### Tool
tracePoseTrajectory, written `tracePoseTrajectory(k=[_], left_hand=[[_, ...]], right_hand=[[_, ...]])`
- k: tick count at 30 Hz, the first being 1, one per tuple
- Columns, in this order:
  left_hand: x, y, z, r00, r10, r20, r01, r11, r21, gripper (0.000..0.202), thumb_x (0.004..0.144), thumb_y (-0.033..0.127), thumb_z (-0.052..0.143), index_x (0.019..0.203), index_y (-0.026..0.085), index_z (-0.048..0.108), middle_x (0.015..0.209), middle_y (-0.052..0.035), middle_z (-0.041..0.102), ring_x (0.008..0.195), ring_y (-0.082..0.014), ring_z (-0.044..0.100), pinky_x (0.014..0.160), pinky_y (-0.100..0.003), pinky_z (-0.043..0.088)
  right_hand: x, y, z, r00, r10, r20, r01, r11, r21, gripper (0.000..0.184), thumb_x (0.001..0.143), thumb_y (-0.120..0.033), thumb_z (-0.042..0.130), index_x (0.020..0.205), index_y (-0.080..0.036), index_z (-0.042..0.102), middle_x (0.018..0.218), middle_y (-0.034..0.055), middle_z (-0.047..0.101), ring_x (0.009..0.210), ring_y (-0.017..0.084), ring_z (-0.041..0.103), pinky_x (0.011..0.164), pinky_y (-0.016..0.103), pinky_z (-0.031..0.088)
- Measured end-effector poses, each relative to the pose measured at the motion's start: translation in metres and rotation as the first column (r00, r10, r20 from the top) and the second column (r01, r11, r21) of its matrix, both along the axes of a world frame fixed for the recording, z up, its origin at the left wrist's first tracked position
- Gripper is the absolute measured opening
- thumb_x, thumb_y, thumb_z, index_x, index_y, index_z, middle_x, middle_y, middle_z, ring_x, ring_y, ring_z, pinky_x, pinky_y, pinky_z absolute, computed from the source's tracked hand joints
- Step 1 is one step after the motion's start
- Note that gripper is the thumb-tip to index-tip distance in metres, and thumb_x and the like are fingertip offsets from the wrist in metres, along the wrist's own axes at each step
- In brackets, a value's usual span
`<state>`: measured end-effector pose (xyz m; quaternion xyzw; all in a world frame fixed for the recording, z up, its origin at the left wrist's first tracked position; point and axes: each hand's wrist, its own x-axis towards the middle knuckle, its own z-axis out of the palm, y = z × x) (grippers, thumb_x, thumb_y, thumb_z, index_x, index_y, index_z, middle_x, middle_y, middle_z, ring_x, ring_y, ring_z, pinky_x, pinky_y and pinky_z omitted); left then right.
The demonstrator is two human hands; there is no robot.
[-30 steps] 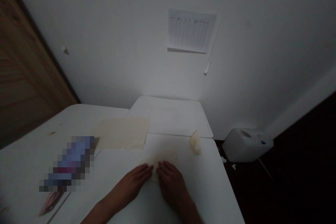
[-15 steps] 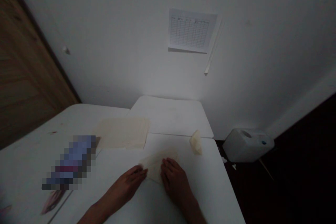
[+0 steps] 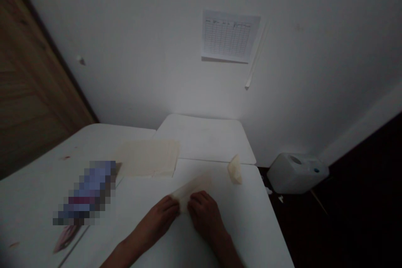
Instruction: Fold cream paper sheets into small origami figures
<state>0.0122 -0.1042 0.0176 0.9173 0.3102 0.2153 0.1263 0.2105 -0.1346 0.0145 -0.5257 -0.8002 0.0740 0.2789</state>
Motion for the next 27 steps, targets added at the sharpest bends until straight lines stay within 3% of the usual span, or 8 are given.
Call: tracePoseTrajectory(k=[3,9,14,22,27], left_hand=[[0.003,0.007,0.009,0.996,0.022,0.082,-0.012,0.993,-0.116,0.015,0.089,0.012,0.055,0.079,0.020,0.063,0.089,-0.0039,0.063,0.092,-0.0201,0.058,0.082,-0.033,0.050],[0.005,0.018,0.004,0.990,0.039,0.132,-0.006,0.971,-0.240,0.015,0.086,0.010,0.057,0.076,0.020,0.063,0.091,-0.0024,0.061,0.092,-0.0180,0.057,0.081,-0.029,0.046],[0.005,0.021,0.001,0.985,0.063,0.160,-0.016,0.960,-0.278,0.016,0.084,0.010,0.058,0.070,0.018,0.061,0.084,-0.0028,0.060,0.087,-0.0184,0.056,0.078,-0.029,0.045],[0.003,0.024,-0.013,0.968,0.188,0.168,-0.136,0.951,-0.279,0.005,0.080,0.017,0.066,0.077,0.018,0.063,0.083,-0.0032,0.062,0.086,-0.0202,0.056,0.077,-0.030,0.044],[-0.001,0.023,-0.006,0.972,0.184,0.147,-0.132,0.943,-0.307,0.003,0.079,0.017,0.065,0.079,0.019,0.064,0.082,-0.0025,0.063,0.087,-0.0207,0.057,0.078,-0.031,0.045]], right_hand=[[-0.002,-0.003,0.000,1.000,-0.014,-0.022,0.014,1.000,-0.005,0.016,0.090,-0.013,0.054,0.091,-0.023,0.067,0.101,0.0038,0.066,0.096,0.020,0.059,0.086,0.032,0.050],[-0.002,-0.004,-0.002,1.000,-0.010,-0.029,0.010,1.000,0.019,0.017,0.091,-0.013,0.052,0.091,-0.023,0.066,0.102,0.0042,0.065,0.098,0.020,0.057,0.087,0.032,0.049],[-0.002,-0.003,-0.010,1.000,0.006,0.007,-0.007,0.997,0.079,0.015,0.091,-0.013,0.053,0.091,-0.021,0.065,0.101,0.0048,0.065,0.096,0.019,0.057,0.087,0.033,0.048],[0.001,-0.006,-0.016,0.982,0.142,0.126,-0.154,0.984,0.088,0.013,0.087,-0.014,0.062,0.095,-0.023,0.068,0.103,0.0031,0.065,0.094,0.019,0.055,0.083,0.031,0.047],[0.000,-0.008,-0.015,0.982,0.126,0.143,-0.136,0.988,0.065,0.013,0.088,-0.017,0.062,0.097,-0.024,0.068,0.104,0.0029,0.064,0.095,0.019,0.054,0.086,0.032,0.045]])
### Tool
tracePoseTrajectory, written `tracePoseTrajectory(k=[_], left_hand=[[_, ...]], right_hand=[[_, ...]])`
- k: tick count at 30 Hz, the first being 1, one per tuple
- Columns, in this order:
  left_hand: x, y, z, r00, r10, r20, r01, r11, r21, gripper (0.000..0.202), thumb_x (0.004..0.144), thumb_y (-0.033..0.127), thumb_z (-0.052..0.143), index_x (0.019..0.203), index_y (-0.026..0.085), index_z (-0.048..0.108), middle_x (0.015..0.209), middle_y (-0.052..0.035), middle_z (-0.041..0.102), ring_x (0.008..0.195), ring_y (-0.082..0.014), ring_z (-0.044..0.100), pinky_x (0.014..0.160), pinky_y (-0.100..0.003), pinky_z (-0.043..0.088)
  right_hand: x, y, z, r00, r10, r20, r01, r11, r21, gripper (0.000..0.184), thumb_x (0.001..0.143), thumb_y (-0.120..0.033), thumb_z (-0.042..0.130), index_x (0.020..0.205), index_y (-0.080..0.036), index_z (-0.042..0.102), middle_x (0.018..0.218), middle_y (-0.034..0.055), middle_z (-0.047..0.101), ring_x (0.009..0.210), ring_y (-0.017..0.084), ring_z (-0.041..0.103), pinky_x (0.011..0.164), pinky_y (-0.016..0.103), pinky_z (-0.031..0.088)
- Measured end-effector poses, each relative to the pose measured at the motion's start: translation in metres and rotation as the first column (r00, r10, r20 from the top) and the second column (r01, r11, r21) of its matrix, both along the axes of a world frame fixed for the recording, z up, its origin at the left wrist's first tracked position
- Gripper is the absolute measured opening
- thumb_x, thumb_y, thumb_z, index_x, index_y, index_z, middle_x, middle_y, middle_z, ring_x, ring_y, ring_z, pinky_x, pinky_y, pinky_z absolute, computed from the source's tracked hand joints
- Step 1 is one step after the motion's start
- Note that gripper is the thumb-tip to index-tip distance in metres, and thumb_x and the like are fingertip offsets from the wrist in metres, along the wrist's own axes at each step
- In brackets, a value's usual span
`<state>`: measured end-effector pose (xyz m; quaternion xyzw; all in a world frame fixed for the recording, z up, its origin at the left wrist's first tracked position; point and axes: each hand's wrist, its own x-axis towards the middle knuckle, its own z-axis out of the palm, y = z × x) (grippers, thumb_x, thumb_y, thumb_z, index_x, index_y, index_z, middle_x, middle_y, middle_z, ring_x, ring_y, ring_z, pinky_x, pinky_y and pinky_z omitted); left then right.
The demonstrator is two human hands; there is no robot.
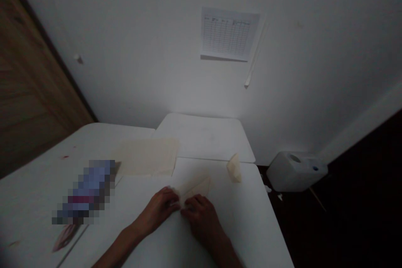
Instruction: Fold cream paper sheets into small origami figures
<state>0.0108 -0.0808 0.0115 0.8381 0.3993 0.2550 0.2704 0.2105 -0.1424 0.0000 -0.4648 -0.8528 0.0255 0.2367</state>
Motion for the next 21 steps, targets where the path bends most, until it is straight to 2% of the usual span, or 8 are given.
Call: tracePoseTrajectory(k=[4,7,12,16,21], left_hand=[[-0.009,-0.003,0.004,0.997,-0.022,0.076,0.022,1.000,-0.009,0.011,0.079,0.014,0.061,0.087,0.020,0.064,0.087,-0.0026,0.064,0.088,-0.0193,0.059,0.081,-0.032,0.046],[-0.012,-0.004,0.002,0.992,0.009,0.123,-0.009,1.000,0.000,0.012,0.078,0.014,0.060,0.088,0.019,0.064,0.085,-0.0026,0.065,0.084,-0.0183,0.060,0.079,-0.031,0.047],[-0.008,-0.002,-0.004,0.992,0.081,0.098,-0.080,0.997,-0.009,0.014,0.073,0.011,0.059,0.083,0.019,0.065,0.081,-0.0028,0.066,0.079,-0.0187,0.062,0.076,-0.031,0.048],[-0.005,0.000,-0.007,0.991,0.106,0.080,-0.106,0.994,-0.005,0.018,0.073,0.008,0.056,0.083,0.018,0.067,0.083,-0.0037,0.067,0.078,-0.0186,0.062,0.075,-0.031,0.048],[-0.005,-0.003,-0.004,0.989,0.143,0.043,-0.144,0.989,0.029,0.012,0.074,0.009,0.057,0.072,0.018,0.064,0.071,-0.0023,0.063,0.074,-0.0194,0.060,0.070,-0.030,0.046]], right_hand=[[-0.001,-0.001,-0.001,0.999,-0.013,-0.031,0.013,1.000,-0.016,0.016,0.088,-0.014,0.060,0.096,-0.025,0.068,0.106,0.0022,0.063,0.099,0.019,0.053,0.089,0.032,0.043],[-0.002,-0.001,-0.002,1.000,-0.023,-0.019,0.022,0.999,-0.027,0.017,0.088,-0.013,0.060,0.096,-0.024,0.068,0.106,0.0021,0.063,0.099,0.019,0.052,0.089,0.032,0.042],[-0.002,-0.001,0.002,0.999,-0.025,0.042,0.027,0.998,-0.053,0.019,0.088,-0.014,0.059,0.101,-0.026,0.066,0.107,0.0027,0.061,0.100,0.019,0.051,0.089,0.032,0.040],[-0.003,0.000,0.007,0.995,0.001,0.099,0.006,0.997,-0.074,0.027,0.090,-0.020,0.057,0.115,-0.030,0.062,0.107,0.0038,0.059,0.100,0.021,0.049,0.089,0.035,0.039],[-0.002,0.002,0.011,0.982,0.019,0.190,0.000,0.995,-0.102,0.039,0.089,-0.020,0.057,0.125,-0.034,0.056,0.110,0.0046,0.057,0.100,0.023,0.047,0.088,0.037,0.038]])
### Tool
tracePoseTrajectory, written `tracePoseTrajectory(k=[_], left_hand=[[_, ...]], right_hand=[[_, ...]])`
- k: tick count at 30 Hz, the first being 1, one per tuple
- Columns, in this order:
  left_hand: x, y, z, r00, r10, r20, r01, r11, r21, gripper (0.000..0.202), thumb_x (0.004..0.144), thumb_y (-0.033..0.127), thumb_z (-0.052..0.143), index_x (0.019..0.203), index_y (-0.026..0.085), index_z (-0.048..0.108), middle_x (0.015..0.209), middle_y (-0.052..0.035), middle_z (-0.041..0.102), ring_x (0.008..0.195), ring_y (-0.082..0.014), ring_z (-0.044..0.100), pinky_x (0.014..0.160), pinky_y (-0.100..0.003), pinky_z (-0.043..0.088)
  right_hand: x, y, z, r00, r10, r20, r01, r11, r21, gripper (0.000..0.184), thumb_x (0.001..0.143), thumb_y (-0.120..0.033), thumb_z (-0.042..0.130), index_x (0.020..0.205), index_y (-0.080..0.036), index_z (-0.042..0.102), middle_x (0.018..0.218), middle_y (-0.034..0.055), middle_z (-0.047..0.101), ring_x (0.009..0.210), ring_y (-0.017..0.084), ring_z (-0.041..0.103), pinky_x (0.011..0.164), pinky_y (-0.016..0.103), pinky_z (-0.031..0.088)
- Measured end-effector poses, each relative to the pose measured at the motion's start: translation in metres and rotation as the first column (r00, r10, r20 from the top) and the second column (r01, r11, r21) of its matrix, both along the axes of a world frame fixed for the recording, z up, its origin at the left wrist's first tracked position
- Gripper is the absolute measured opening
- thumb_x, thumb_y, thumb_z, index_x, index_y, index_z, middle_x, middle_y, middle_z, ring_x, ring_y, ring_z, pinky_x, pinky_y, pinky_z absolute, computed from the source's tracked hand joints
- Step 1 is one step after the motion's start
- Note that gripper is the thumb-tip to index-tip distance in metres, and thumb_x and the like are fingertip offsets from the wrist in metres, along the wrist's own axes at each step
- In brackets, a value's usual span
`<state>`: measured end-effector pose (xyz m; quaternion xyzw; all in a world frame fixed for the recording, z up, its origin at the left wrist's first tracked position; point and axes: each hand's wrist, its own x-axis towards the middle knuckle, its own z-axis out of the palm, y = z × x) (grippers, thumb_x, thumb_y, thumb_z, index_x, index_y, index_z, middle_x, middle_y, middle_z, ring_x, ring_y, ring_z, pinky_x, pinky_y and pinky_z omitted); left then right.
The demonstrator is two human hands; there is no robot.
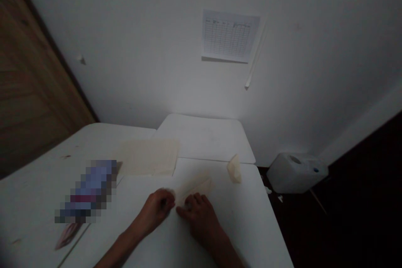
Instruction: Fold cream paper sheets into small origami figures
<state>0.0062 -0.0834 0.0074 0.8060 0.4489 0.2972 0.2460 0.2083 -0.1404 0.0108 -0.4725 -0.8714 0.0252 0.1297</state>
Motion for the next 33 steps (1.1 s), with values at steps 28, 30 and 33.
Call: tracePoseTrajectory(k=[28,30,33], left_hand=[[-0.026,-0.046,-0.023,0.888,0.131,-0.441,0.086,0.894,0.439,0.039,0.085,0.015,0.048,0.121,0.024,0.059,0.100,-0.0066,0.069,0.097,-0.0259,0.064,0.090,-0.044,0.052],[-0.026,-0.046,-0.024,0.888,0.126,-0.443,0.096,0.890,0.446,0.039,0.086,0.014,0.047,0.122,0.023,0.058,0.101,-0.0067,0.069,0.099,-0.0258,0.063,0.091,-0.043,0.052],[-0.025,-0.046,-0.023,0.892,0.123,-0.435,0.101,0.883,0.457,0.038,0.087,0.014,0.046,0.121,0.023,0.058,0.101,-0.0075,0.068,0.099,-0.0264,0.063,0.089,-0.044,0.052]], right_hand=[[-0.001,-0.001,0.002,0.998,-0.011,0.057,0.013,1.000,-0.028,0.041,0.089,-0.018,0.055,0.127,-0.035,0.053,0.117,0.0047,0.056,0.106,0.023,0.047,0.092,0.039,0.036],[-0.003,-0.001,0.008,0.996,0.024,0.086,-0.022,0.999,-0.028,0.045,0.089,-0.017,0.053,0.131,-0.033,0.049,0.119,0.0059,0.055,0.109,0.024,0.046,0.095,0.040,0.035],[-0.008,0.000,0.019,0.991,0.054,0.122,-0.051,0.998,-0.028,0.048,0.090,-0.017,0.051,0.135,-0.031,0.045,0.117,0.0077,0.055,0.107,0.025,0.046,0.093,0.039,0.036]])
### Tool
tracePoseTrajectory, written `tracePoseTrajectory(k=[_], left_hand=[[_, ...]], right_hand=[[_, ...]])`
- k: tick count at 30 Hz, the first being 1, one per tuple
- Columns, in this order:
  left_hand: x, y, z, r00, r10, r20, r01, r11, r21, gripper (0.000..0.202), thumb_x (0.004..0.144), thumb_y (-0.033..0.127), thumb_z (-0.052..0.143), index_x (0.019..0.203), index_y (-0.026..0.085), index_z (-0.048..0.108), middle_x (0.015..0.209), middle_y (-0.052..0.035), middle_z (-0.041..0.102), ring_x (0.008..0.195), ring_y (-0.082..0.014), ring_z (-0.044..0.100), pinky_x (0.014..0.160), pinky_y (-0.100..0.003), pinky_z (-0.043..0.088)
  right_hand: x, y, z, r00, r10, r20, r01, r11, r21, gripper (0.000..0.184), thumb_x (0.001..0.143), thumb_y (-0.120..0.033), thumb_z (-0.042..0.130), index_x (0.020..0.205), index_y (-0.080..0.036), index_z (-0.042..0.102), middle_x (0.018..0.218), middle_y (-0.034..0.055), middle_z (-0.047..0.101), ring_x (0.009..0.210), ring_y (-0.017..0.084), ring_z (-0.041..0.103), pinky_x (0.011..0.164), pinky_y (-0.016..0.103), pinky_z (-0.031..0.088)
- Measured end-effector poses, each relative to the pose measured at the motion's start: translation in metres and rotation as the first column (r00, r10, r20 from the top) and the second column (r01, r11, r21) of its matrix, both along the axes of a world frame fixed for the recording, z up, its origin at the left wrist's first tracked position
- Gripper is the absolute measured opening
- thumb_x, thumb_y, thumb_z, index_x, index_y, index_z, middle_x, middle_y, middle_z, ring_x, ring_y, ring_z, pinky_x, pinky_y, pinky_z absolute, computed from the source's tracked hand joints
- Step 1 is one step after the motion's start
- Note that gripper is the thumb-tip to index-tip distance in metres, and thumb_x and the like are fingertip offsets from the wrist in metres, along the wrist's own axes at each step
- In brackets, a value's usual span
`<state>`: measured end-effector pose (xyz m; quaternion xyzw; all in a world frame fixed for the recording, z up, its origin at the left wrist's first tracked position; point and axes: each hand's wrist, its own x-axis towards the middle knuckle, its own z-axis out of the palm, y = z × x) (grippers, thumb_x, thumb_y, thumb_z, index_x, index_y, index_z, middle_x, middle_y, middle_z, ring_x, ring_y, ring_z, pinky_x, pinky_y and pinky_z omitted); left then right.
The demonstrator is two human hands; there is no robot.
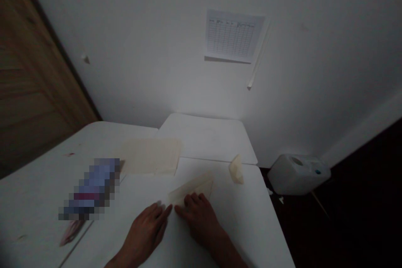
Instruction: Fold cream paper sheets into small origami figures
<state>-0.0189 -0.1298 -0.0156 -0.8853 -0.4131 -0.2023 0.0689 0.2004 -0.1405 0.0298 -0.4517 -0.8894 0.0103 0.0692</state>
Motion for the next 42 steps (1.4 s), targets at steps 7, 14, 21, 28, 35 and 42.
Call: tracePoseTrajectory(k=[7,14,21,28,35,42], left_hand=[[0.001,-0.001,0.006,1.000,0.024,0.012,-0.023,0.999,-0.022,0.037,0.086,0.015,0.047,0.119,0.026,0.060,0.095,-0.0059,0.069,0.097,-0.0266,0.063,0.087,-0.043,0.053],[0.001,-0.001,0.004,0.999,0.031,0.018,-0.030,0.999,-0.031,0.038,0.086,0.016,0.046,0.120,0.024,0.060,0.096,-0.0062,0.069,0.097,-0.0262,0.064,0.089,-0.044,0.052],[0.002,-0.001,0.004,0.999,0.020,0.050,-0.018,0.999,-0.031,0.035,0.087,0.016,0.046,0.118,0.024,0.060,0.093,-0.0063,0.069,0.097,-0.0272,0.064,0.087,-0.044,0.052],[0.000,0.000,0.003,0.997,0.023,0.072,-0.022,1.000,-0.017,0.037,0.086,0.016,0.047,0.119,0.027,0.060,0.094,-0.0050,0.069,0.096,-0.0253,0.064,0.088,-0.041,0.052],[0.001,0.000,0.002,0.999,0.026,0.019,-0.025,1.000,-0.018,0.037,0.085,0.015,0.048,0.117,0.026,0.061,0.096,-0.0055,0.069,0.098,-0.0269,0.064,0.087,-0.044,0.053],[0.002,0.000,0.006,1.000,0.021,0.018,-0.021,1.000,-0.023,0.037,0.085,0.014,0.048,0.118,0.024,0.061,0.096,-0.0071,0.069,0.097,-0.0287,0.064,0.085,-0.046,0.054]], right_hand=[[-0.004,-0.001,0.002,0.999,-0.038,0.020,0.038,0.999,-0.004,0.050,0.090,-0.016,0.050,0.136,-0.034,0.043,0.116,0.0072,0.054,0.108,0.025,0.046,0.095,0.040,0.034],[0.013,-0.011,-0.005,0.996,-0.084,0.014,0.085,0.995,-0.049,0.047,0.087,-0.016,0.053,0.130,-0.033,0.050,0.115,0.0072,0.055,0.104,0.024,0.048,0.091,0.039,0.034],[0.007,-0.011,-0.003,0.996,-0.087,-0.038,0.086,0.996,-0.018,0.036,0.087,-0.016,0.054,0.121,-0.027,0.058,0.103,0.0066,0.056,0.097,0.022,0.048,0.088,0.036,0.035],[-0.012,0.000,0.005,0.997,-0.055,-0.046,0.053,0.998,-0.024,0.037,0.087,-0.015,0.053,0.122,-0.028,0.056,0.099,0.0053,0.056,0.093,0.021,0.047,0.087,0.036,0.037],[-0.015,-0.001,0.003,0.999,-0.048,-0.009,0.048,0.999,0.000,0.044,0.089,-0.018,0.050,0.131,-0.029,0.047,0.104,0.0073,0.055,0.096,0.024,0.048,0.091,0.040,0.036],[-0.014,-0.002,0.006,0.998,-0.045,0.035,0.045,0.999,0.012,0.043,0.087,-0.017,0.051,0.129,-0.026,0.049,0.107,0.0085,0.056,0.100,0.025,0.048,0.091,0.041,0.036]])
